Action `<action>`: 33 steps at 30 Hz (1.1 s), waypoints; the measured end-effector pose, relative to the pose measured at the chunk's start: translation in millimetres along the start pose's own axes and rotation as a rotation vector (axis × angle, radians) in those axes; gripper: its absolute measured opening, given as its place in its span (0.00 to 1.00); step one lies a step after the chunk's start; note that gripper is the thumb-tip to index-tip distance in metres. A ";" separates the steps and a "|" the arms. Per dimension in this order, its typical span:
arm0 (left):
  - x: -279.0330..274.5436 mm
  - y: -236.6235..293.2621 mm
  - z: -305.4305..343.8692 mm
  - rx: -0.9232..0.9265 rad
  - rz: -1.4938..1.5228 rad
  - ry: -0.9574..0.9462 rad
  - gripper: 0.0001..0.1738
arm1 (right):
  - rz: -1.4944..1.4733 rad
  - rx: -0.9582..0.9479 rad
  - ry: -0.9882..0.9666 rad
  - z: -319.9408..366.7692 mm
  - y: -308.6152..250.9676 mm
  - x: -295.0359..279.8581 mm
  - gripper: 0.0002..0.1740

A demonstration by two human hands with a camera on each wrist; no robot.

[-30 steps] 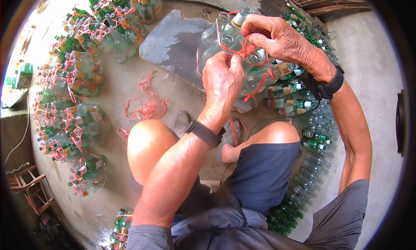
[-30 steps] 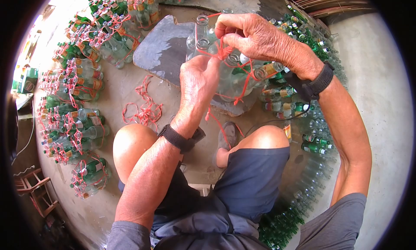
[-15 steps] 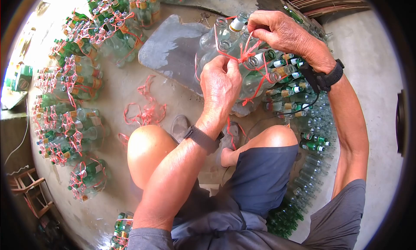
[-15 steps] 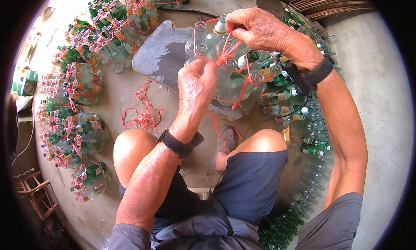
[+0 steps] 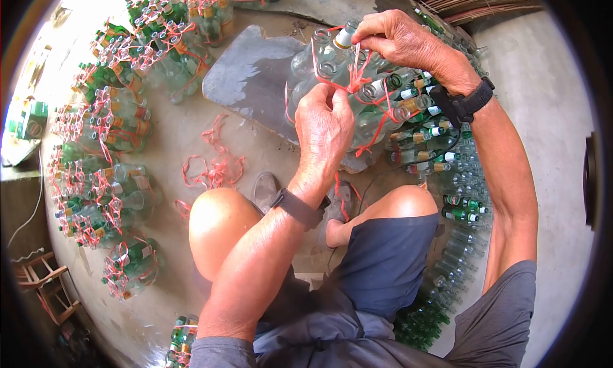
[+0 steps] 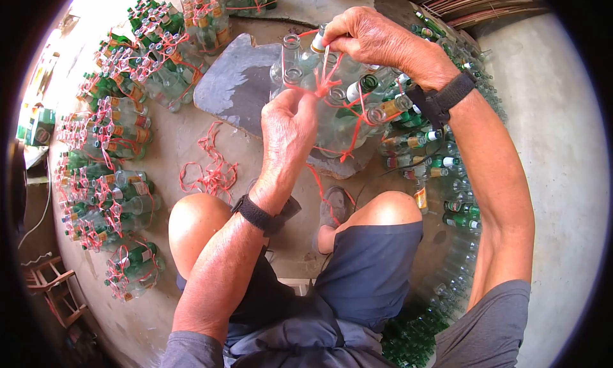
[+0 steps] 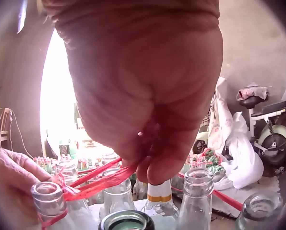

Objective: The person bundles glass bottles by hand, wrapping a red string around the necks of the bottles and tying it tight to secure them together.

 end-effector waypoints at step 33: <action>-21.1 -4.8 3.7 -0.081 -0.096 0.056 0.15 | -0.165 0.381 -0.408 -6.9 33.1 31.8 0.14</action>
Point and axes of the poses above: each hand's wrist, its own z-axis away from the middle knuckle, its own x-axis out of the palm, y = z × x, the point moved 10 cm from there along -z, towards the middle knuckle, and after that the axes turned 6 degrees about z, right-handed, at the moved point
